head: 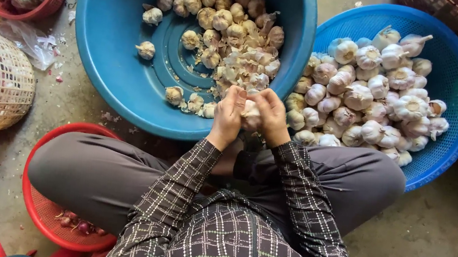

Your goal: Sorting and peeling garlic bulbs by hand to remove dry outer skins and organize them into baskets.

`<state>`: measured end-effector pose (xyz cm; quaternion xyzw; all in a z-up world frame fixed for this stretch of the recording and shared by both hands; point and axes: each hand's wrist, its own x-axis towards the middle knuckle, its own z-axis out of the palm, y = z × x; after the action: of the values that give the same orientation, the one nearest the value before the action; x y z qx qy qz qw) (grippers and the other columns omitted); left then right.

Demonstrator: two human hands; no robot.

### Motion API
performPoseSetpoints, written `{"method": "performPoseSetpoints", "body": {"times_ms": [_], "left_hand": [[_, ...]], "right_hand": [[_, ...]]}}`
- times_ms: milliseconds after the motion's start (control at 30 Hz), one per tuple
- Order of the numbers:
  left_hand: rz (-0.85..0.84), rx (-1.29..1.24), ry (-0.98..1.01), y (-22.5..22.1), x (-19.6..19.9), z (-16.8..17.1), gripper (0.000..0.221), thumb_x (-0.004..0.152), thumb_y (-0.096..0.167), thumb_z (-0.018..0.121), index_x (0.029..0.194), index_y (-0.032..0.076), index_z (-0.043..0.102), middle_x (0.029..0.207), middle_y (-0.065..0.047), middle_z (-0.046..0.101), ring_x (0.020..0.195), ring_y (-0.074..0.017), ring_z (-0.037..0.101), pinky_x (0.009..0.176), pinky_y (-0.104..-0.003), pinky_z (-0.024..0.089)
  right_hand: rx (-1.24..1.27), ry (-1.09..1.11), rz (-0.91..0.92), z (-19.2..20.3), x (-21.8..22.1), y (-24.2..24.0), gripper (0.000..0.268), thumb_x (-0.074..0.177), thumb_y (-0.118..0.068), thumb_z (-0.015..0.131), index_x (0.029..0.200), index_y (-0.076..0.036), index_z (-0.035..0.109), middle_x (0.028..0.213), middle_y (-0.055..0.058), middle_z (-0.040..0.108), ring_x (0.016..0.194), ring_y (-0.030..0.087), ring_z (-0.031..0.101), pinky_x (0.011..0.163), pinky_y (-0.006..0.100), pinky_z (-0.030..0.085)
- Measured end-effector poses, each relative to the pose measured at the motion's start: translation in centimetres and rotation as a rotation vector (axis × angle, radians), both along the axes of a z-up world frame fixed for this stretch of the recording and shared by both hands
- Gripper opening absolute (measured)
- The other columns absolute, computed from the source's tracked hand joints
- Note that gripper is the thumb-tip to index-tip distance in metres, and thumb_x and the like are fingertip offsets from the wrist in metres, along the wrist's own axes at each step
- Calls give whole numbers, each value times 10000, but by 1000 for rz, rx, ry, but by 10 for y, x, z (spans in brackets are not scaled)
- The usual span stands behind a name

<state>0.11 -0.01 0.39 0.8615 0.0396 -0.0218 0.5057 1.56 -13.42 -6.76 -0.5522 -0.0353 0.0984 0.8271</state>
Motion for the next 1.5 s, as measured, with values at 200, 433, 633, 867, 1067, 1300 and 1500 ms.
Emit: {"method": "performPoseSetpoints", "body": {"times_ms": [200, 433, 633, 867, 1067, 1300, 1500], "left_hand": [[38, -468, 13, -9, -7, -8, 433, 1100, 467, 376, 1128, 132, 650, 1034, -176, 729, 1027, -283, 656, 996, -433, 483], [219, -647, 294, 25, 20, -26, 522, 997, 577, 537, 879, 116, 749, 599, 1, 603, 538, -95, 596, 498, -204, 445], [175, -142, 297, 24, 16, -35, 632, 986, 700, 399, 833, 208, 765, 731, -103, 719, 869, -313, 706, 852, -419, 543], [361, -769, 53, -5, 9, 0, 328, 1047, 310, 519, 977, 110, 769, 762, 28, 678, 699, -42, 599, 614, -176, 497], [-99, -70, -27, 12, 5, 9, 198, 1012, 248, 591, 1149, 252, 735, 757, -66, 737, 784, -265, 739, 689, -401, 571], [-347, 283, -134, 10, -1, 30, 503, 846, 598, 667, 1034, 138, 590, 753, -184, 705, 765, -436, 718, 682, -549, 549], [-291, 320, -78, 10, 0, 21, 473, 949, 477, 602, 1099, 34, 529, 821, -298, 690, 832, -541, 681, 721, -666, 504]], "right_hand": [[143, 80, -156, 46, -8, 1, 181, 1022, -114, 568, 1086, 28, 660, 637, 78, 663, 553, 56, 639, 482, 169, 496], [-800, -465, -235, 66, -10, -12, 330, 1036, -330, 576, 1324, -177, 624, 1094, 63, 653, 1028, 309, 660, 870, 434, 549], [-680, -603, -50, 46, -13, 1, 762, 874, -523, 775, 1479, -124, 540, 1329, 159, 546, 1324, 391, 511, 1124, 516, 409], [-307, -392, -13, 45, -11, 16, 799, 951, -714, 532, 1454, -97, 461, 1513, 145, 500, 1491, 336, 360, 1213, 524, 257], [-34, 116, -252, 24, -3, 2, 725, 973, -695, 409, 1213, -63, 672, 823, 80, 746, 692, 115, 709, 560, 201, 555], [107, 276, -334, 49, -4, 1, 748, 1013, -662, 306, 1241, -59, 685, 807, 161, 774, 643, 153, 741, 506, 235, 555], [-155, 17, -298, 40, -13, 1, 489, 1075, -454, 455, 1325, -109, 695, 1150, 95, 748, 894, 101, 690, 789, 268, 603]]}}
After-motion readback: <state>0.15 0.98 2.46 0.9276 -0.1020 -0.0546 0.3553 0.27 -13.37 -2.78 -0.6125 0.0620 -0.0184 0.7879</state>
